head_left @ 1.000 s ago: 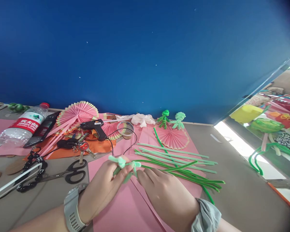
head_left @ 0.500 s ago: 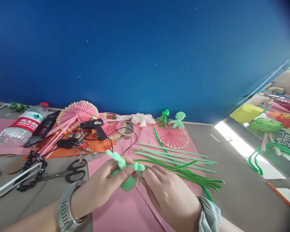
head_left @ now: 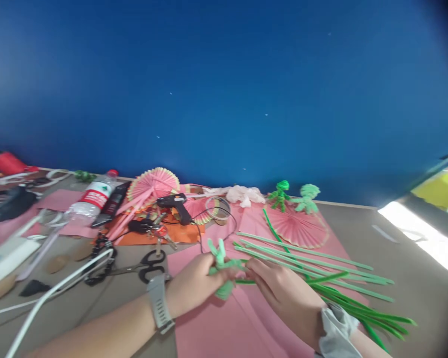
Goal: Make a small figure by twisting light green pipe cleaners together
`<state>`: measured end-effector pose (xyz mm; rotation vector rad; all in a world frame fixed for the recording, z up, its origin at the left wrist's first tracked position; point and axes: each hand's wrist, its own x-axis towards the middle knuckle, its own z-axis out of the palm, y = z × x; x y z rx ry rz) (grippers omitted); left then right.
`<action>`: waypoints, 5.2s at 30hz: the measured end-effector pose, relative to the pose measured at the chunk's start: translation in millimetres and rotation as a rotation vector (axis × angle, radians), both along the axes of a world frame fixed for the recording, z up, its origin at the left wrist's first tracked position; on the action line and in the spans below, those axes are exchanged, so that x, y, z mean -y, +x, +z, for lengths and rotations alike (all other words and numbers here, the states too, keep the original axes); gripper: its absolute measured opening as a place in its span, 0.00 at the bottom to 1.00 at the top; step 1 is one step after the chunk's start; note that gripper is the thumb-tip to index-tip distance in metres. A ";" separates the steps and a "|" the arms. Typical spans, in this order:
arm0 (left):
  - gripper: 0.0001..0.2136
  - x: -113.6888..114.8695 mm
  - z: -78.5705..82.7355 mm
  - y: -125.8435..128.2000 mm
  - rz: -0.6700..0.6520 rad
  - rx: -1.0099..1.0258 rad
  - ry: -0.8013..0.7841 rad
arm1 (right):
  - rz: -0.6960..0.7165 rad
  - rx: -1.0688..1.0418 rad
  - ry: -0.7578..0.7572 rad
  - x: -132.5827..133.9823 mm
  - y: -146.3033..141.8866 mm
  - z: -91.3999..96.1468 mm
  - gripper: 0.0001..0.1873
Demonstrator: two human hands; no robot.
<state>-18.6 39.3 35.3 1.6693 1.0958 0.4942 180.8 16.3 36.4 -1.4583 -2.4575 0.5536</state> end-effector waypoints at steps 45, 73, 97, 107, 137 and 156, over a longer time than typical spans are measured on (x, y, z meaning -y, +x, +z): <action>0.09 22.8 0.0 8.3 -0.077 -0.223 0.416 | 0.049 0.216 0.331 29.2 -23.9 -6.2 0.08; 0.06 29.2 6.6 10.0 0.025 0.770 -0.592 | 0.086 -0.241 0.552 12.7 1.3 9.8 0.07; 0.10 28.0 11.0 12.0 0.016 0.410 -0.294 | -0.114 -0.536 0.079 32.5 -21.8 -9.7 0.10; 0.09 22.6 6.8 4.9 -0.130 -0.258 0.627 | -0.353 -0.978 -0.632 33.3 -38.8 6.4 0.17; 0.13 4.2 26.9 -3.0 -0.234 0.107 -0.414 | 0.212 -0.063 0.219 19.7 -11.5 10.8 0.09; 0.09 18.6 24.8 8.0 -0.231 -0.088 0.392 | -0.197 -0.739 -0.251 25.0 -20.7 -9.2 0.13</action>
